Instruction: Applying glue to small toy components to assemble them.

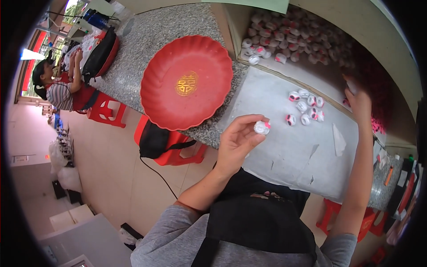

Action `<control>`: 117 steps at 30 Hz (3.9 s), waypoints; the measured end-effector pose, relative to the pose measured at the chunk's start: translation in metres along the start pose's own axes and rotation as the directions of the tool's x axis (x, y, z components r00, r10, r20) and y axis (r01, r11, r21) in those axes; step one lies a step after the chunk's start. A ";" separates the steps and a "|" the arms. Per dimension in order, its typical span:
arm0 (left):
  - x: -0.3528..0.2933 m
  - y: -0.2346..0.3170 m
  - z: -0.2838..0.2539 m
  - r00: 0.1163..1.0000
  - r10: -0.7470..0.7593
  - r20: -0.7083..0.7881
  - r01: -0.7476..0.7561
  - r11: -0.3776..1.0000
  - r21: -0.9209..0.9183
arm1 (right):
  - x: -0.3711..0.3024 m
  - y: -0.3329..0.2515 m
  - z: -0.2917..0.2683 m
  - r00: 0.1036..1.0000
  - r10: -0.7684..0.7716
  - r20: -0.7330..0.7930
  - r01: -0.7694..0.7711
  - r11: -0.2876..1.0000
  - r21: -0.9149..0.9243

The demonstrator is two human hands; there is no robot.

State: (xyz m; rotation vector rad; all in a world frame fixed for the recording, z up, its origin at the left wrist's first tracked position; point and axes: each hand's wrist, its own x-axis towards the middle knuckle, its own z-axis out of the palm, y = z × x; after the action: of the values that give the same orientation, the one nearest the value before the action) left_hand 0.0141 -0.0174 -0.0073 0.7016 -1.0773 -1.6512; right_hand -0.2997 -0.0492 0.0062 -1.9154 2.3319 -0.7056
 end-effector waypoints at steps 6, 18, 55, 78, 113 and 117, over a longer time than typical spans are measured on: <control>-0.004 -0.010 -0.004 0.997 -0.071 0.041 0.078 0.972 -0.220 | -0.078 -0.113 0.004 0.984 -0.004 0.177 -0.159 0.415 0.896; -0.017 -0.012 0.014 0.991 -0.124 0.060 0.134 0.966 -0.222 | -0.110 -0.153 0.046 0.991 0.129 -0.031 -0.028 0.428 0.903; -0.016 -0.001 0.012 0.992 0.053 0.118 -0.060 0.997 0.053 | -0.122 -0.151 0.026 0.973 0.031 0.228 -0.230 0.067 0.971; -0.016 0.001 0.007 0.962 0.076 0.262 -0.096 0.993 0.064 | -0.128 -0.150 0.024 0.938 -0.039 0.343 -0.345 -0.082 0.935; 0.000 0.002 0.012 0.957 -0.049 0.286 0.045 0.999 0.020 | -0.121 -0.143 0.028 0.902 -0.008 0.433 -0.431 -0.117 0.895; 0.052 -0.001 0.003 0.937 0.005 0.349 -0.201 0.827 0.525 | -0.113 -0.141 0.016 0.934 0.187 0.305 -0.319 0.047 0.947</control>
State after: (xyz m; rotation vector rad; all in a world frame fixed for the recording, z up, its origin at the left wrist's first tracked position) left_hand -0.0059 -0.0657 -0.0040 0.7203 -1.8580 -1.3871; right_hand -0.1387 0.0331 0.0160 -0.7512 1.2024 -1.5259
